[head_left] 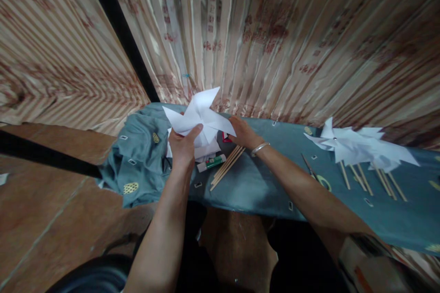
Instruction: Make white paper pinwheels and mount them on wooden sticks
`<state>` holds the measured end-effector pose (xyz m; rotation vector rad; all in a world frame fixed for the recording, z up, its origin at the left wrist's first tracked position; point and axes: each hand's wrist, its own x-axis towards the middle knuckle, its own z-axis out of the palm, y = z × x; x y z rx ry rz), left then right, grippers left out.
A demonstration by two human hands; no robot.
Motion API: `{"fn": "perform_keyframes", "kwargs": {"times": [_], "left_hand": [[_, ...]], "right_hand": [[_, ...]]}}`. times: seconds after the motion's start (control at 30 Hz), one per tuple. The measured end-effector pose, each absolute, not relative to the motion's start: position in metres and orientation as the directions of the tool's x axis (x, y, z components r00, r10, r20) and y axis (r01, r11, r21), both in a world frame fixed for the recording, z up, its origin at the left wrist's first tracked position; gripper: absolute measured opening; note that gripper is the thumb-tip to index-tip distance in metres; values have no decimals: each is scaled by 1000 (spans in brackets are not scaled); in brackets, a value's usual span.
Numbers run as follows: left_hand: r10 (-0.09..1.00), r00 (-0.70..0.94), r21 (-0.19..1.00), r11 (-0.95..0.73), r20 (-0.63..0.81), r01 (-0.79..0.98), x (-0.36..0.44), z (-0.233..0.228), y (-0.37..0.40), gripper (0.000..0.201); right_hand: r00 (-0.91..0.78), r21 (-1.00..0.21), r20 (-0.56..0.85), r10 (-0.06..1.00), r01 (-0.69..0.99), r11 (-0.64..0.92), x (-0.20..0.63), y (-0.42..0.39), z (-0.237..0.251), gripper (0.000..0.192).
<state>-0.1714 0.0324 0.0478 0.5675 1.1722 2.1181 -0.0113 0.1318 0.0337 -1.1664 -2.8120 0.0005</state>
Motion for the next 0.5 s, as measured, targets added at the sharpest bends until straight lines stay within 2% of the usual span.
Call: {"fn": "perform_keyframes", "kwargs": {"times": [0.3, 0.5], "left_hand": [[706, -704, 859, -408, 82, -310, -169, 51, 32, 71], [710, -699, 854, -413, 85, -317, -169, 51, 32, 75]], "right_hand": [[-702, -119, 103, 704, 694, 710, -11, 140, 26, 21], [-713, -189, 172, 679, 653, 733, -9, 149, 14, 17]]}}
